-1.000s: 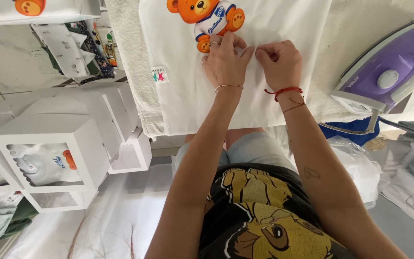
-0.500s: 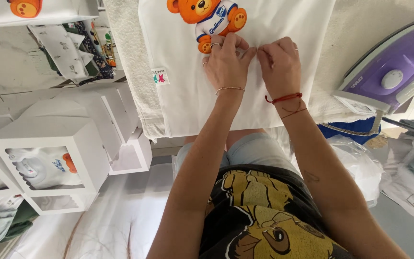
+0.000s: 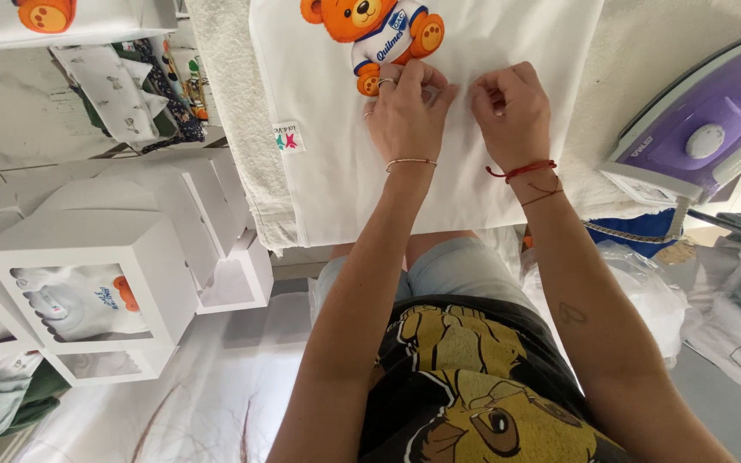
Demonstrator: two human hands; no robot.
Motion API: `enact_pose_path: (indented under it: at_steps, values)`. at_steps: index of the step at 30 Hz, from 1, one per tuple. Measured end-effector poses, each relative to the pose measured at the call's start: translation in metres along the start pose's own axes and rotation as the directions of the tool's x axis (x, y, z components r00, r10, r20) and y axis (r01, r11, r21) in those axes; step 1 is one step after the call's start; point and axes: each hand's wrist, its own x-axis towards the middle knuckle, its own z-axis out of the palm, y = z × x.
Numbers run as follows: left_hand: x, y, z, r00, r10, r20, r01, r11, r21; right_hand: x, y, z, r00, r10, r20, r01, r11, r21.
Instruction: Ironing and folding small white garments with a bear print on a work table
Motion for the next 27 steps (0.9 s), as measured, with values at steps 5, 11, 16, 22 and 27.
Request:
enact_pose_path:
  at_steps: [5,11,16,22,27]
  values:
    - [-0.003,-0.006,-0.006,0.997,0.075,-0.025,-0.077,0.994,-0.073,-0.002,-0.017,-0.013,0.987,0.159,0.025,-0.159,0.987,-0.003]
    - [-0.023,-0.008,-0.067,0.957,0.258,-0.13,-0.289,0.846,-0.447,-0.078,-0.036,-0.08,0.963,0.268,0.002,-0.267,0.961,-0.077]
    - [-0.079,-0.073,-0.119,0.925,0.123,-0.359,-0.177,0.976,-0.123,-0.175,-0.018,-0.151,0.871,0.487,0.068,-0.395,0.774,-0.496]
    - [-0.143,-0.139,-0.134,0.879,-0.402,-0.258,0.351,0.91,-0.22,-0.088,0.062,-0.195,0.87,0.209,-0.447,-0.336,0.914,-0.226]
    - [-0.156,-0.161,-0.12,0.87,-0.488,-0.071,0.434,0.826,-0.359,-0.061,0.085,-0.173,0.7,0.64,-0.317,-0.447,0.739,0.505]
